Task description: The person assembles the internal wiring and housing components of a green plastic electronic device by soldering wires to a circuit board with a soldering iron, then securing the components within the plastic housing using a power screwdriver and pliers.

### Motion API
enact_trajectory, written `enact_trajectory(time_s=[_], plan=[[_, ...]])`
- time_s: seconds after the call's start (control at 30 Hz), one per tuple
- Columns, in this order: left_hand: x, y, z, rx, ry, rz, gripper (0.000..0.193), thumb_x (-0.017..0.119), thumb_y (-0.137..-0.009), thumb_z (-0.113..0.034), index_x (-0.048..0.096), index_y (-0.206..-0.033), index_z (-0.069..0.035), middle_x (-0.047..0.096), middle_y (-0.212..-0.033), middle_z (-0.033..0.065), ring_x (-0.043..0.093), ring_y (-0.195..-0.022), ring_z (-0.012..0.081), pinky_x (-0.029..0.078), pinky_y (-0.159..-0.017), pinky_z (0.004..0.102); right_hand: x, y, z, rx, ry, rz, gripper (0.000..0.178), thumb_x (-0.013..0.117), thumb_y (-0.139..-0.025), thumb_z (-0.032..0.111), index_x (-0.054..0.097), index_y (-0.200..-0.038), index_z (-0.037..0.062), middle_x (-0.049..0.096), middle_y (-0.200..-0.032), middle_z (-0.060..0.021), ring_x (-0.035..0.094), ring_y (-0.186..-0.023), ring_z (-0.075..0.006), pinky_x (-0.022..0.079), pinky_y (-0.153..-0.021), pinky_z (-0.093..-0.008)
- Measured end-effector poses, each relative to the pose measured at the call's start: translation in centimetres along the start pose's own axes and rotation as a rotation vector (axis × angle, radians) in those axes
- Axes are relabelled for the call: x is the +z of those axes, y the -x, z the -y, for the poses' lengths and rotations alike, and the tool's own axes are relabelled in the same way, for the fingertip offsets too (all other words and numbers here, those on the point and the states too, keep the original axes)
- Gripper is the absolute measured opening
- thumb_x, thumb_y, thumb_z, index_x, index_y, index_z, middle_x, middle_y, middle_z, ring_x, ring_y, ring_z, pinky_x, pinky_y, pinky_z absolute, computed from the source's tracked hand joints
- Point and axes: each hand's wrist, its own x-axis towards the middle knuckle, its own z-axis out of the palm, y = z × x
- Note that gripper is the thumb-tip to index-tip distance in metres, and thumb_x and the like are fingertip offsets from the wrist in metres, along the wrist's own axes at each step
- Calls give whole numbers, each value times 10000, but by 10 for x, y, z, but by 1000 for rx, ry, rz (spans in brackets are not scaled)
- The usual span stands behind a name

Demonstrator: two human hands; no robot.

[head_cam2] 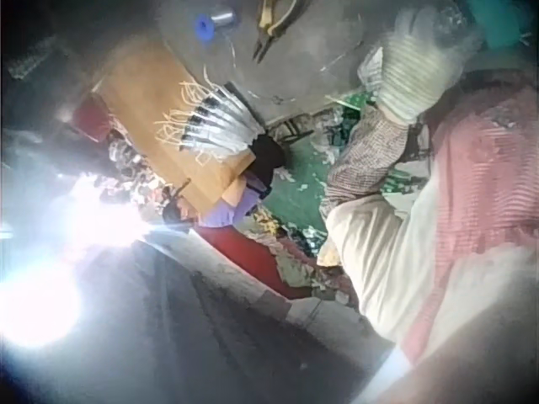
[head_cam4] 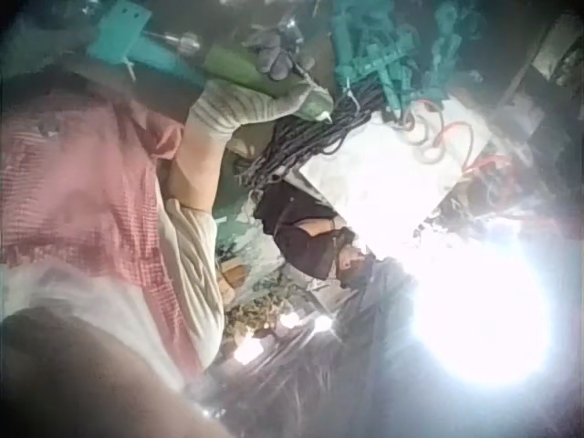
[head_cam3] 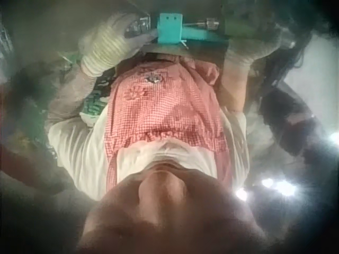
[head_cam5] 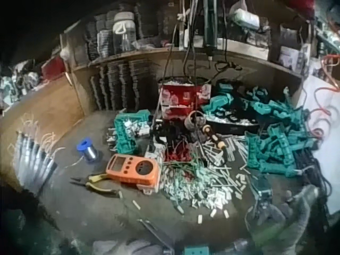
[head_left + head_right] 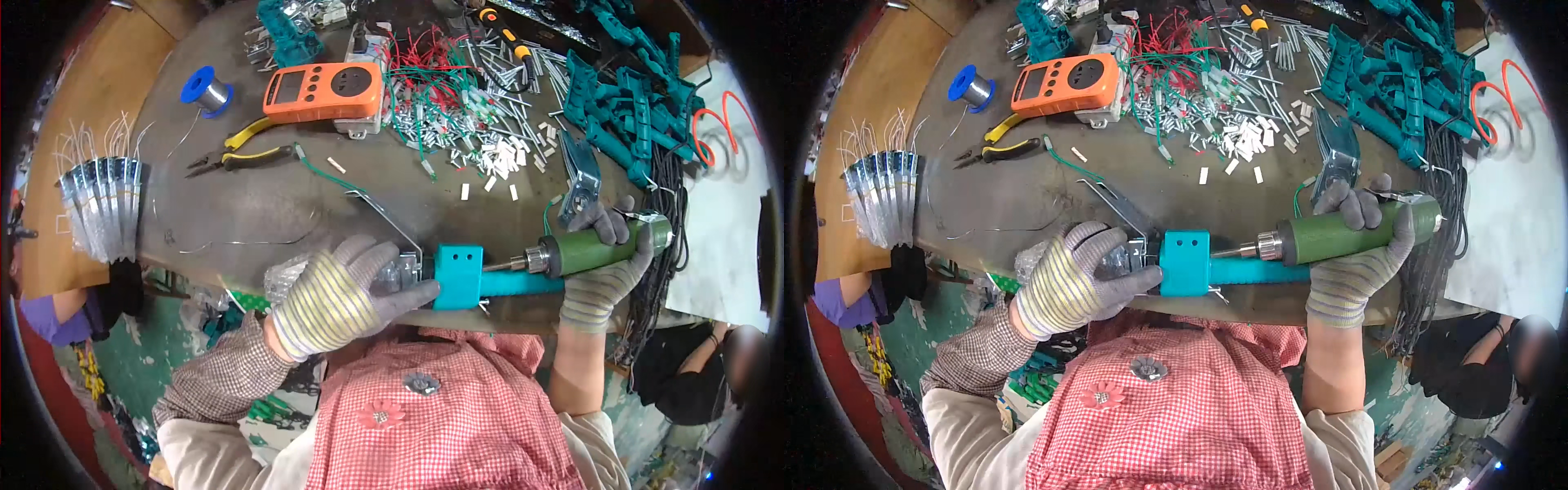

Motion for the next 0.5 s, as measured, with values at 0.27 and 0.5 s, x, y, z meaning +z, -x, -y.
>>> enact_trajectory(time_s=[0.27,0.5], plan=[[-1,-5,6,22,110,36,688,902,-695,-273,775,-1368,-340,596,-1250,203,667,-1035,374,607,-813,481,-15,-8,-1,37,-54,95,280,759,-983,199,660,-1192,41,534,-786,20,496,-712,-144,496,-1109,-423],[3,-4,7,11,125,21,644,905,-721,-268,783,-1350,-331,597,-1246,209,676,-1017,379,610,-817,480,-2,-7,-3,69,-51,139,276,731,-1005,223,671,-1215,54,543,-789,40,508,-758,-129,480,-1125,-405]])
